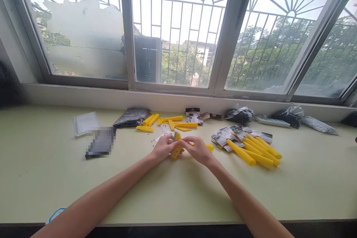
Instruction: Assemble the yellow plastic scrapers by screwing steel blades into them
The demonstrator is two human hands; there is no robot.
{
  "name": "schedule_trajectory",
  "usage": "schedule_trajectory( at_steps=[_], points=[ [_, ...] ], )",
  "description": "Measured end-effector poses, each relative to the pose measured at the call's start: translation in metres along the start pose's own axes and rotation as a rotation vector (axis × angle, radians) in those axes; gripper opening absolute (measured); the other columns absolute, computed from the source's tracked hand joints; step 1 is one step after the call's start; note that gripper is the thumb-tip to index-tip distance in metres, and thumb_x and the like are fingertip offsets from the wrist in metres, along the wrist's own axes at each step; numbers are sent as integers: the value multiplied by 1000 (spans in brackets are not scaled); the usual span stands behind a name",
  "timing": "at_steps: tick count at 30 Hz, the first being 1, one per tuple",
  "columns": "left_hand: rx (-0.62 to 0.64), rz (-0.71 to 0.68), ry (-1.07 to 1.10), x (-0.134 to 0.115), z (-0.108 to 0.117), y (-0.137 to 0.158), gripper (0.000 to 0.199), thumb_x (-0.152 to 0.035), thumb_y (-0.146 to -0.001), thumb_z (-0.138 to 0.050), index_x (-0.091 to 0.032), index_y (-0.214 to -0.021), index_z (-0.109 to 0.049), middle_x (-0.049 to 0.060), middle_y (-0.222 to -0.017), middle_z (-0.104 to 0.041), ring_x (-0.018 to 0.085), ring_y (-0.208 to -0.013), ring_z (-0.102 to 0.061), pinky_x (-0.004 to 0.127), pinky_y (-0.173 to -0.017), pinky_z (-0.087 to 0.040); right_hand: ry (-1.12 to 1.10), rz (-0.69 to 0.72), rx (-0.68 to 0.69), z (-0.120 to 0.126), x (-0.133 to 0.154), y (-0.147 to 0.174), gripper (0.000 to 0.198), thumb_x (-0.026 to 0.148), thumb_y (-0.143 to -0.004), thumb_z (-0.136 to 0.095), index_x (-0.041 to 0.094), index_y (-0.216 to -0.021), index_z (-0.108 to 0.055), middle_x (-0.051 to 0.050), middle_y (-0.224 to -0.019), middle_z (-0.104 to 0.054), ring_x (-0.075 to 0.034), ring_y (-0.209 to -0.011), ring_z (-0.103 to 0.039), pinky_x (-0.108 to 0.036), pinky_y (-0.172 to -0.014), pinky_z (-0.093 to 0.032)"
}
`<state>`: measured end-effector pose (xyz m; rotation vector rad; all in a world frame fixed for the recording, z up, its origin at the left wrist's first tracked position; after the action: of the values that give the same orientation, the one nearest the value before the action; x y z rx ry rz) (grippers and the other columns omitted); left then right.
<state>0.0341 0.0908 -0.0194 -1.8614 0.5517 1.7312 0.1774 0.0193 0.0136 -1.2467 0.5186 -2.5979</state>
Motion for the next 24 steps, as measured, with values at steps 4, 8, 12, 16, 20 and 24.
schedule_trajectory(
  at_steps=[4, 8, 12, 16, 20, 24],
  points=[
    [16, -95, 5, -5, -5, 1, 58, -62, -68, -87, -16, -90, -59, 12, -81, -79, 31, -78, -79, 39, -68, -63, -29, -15, -78, 1, -4, -1, 33, 44, -96, -60, 19, -86, -80, -4, -83, -78, -22, -80, -71, -29, -75, -52],
    [14, -144, 6, -5, -7, 1, 56, -61, -69, -86, -16, -88, -58, 12, -82, -78, 29, -76, -79, 40, -71, -63, -28, -6, -98, 0, -8, -2, 33, 44, -98, -62, 18, -85, -77, -3, -80, -77, -19, -75, -70, -30, -72, -53],
    [12, -159, 2, -4, -7, 1, 54, -60, -72, -85, -16, -89, -58, 12, -82, -78, 29, -76, -79, 40, -70, -63, -2, 5, -72, 0, -11, -2, 31, 43, -100, -65, 15, -89, -72, -1, -82, -73, -17, -77, -70, -34, -77, -56],
    [22, -158, -3, -5, -6, 2, 52, -57, -74, -85, -16, -91, -59, 12, -84, -78, 29, -77, -79, 40, -71, -63, 49, 9, -49, 2, -12, -1, 26, 40, -100, -66, 15, -92, -70, -2, -89, -73, -18, -85, -70, -38, -85, -57],
    [57, -131, -9, -3, -4, 2, 52, -59, -76, -82, -16, -96, -60, 11, -84, -78, 29, -77, -79, 40, -70, -64, 110, -7, -51, 2, -12, 0, 24, 38, -101, -65, 15, -95, -70, -3, -94, -72, -18, -88, -69, -39, -87, -57],
    [99, -117, -17, -1, -3, 3, 51, -60, -79, -79, -18, -100, -60, 9, -81, -78, 28, -76, -79, 40, -73, -64, 158, -21, -53, 2, -10, 0, 22, 37, -101, -65, 15, -97, -69, -3, -97, -71, -18, -91, -69, -40, -88, -57]
  ],
)
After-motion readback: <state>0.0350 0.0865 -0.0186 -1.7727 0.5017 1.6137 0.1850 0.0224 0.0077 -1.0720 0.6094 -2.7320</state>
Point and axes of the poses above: each hand's wrist, its own y-axis away from the middle knuckle, its own z-axis out of the back of the hand, x = y × z, the point moved 4 cm from there along -y, towards the middle knuckle
